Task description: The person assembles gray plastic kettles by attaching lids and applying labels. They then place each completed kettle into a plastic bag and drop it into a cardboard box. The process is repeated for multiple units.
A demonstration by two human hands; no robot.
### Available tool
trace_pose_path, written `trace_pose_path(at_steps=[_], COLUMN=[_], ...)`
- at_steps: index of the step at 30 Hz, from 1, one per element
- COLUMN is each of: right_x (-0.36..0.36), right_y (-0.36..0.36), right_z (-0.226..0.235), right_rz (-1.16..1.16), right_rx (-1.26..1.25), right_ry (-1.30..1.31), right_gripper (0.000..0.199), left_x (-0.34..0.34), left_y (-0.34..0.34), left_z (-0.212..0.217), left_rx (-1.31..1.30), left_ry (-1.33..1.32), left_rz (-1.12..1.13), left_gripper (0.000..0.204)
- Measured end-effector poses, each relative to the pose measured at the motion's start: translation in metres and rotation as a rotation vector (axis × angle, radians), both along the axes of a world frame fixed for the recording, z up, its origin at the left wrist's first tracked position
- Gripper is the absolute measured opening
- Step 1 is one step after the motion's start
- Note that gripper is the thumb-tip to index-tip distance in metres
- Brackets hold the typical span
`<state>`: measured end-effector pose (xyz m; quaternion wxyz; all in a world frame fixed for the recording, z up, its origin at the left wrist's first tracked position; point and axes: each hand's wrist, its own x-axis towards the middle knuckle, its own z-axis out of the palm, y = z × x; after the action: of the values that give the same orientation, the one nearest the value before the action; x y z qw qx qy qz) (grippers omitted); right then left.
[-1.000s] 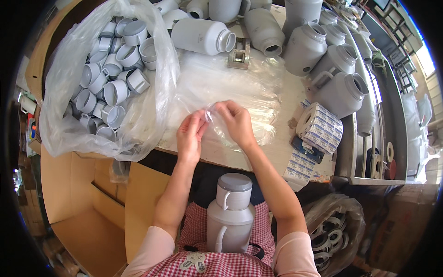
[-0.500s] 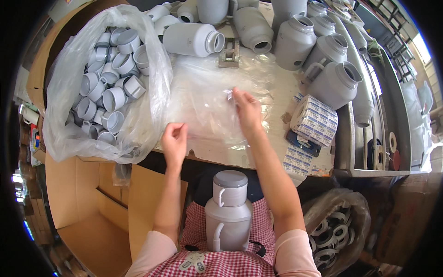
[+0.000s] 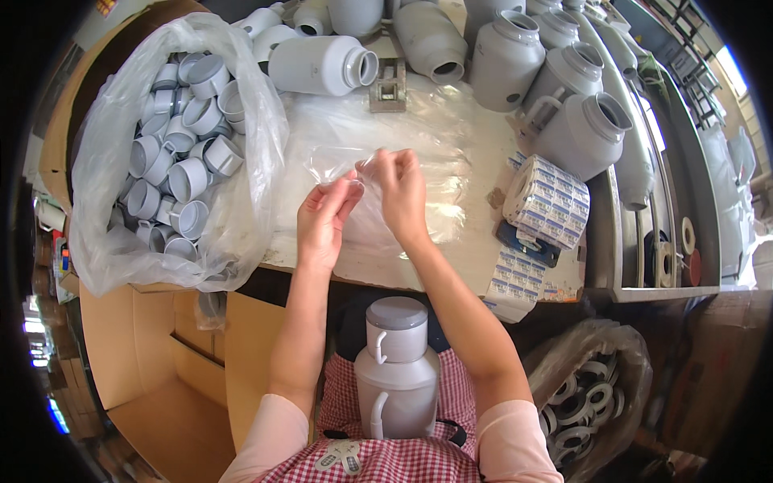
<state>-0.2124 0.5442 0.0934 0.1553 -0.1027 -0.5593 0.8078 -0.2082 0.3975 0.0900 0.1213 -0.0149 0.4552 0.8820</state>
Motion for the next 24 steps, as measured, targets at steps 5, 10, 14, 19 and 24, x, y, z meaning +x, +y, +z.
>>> trace_pose_path(at_steps=[5,10,14,19,24], right_x=[0.048,0.139,0.229,0.306,0.414], right_y=[0.079,0.089,0.087,0.075,0.053], right_z=[0.017,0.001,0.018,0.023,0.018], right_rz=[0.48,0.383,0.681,0.682,1.089], right_rx=[-0.153,0.98,-0.178,0.579,0.344], right_ry=[-0.18,-0.116,-0.025,0.148,-0.514], right_gripper=[0.035,0.039,0.035,0.018,0.015], left_x=[0.041,0.115,0.181,0.229,0.274], left_y=[-0.059,-0.07,-0.112,-0.132,-0.147], left_z=[-0.008,-0.04,-0.013,0.008,0.037], left_rx=[0.662,-0.691,0.303,-0.035,-0.688], left_ry=[-0.021,0.12,0.229,0.426,0.036], left_rz=[-0.258,0.024,-0.639,-0.82,-1.491], left_gripper=[0.019,0.019,0.029,0.021,0.014])
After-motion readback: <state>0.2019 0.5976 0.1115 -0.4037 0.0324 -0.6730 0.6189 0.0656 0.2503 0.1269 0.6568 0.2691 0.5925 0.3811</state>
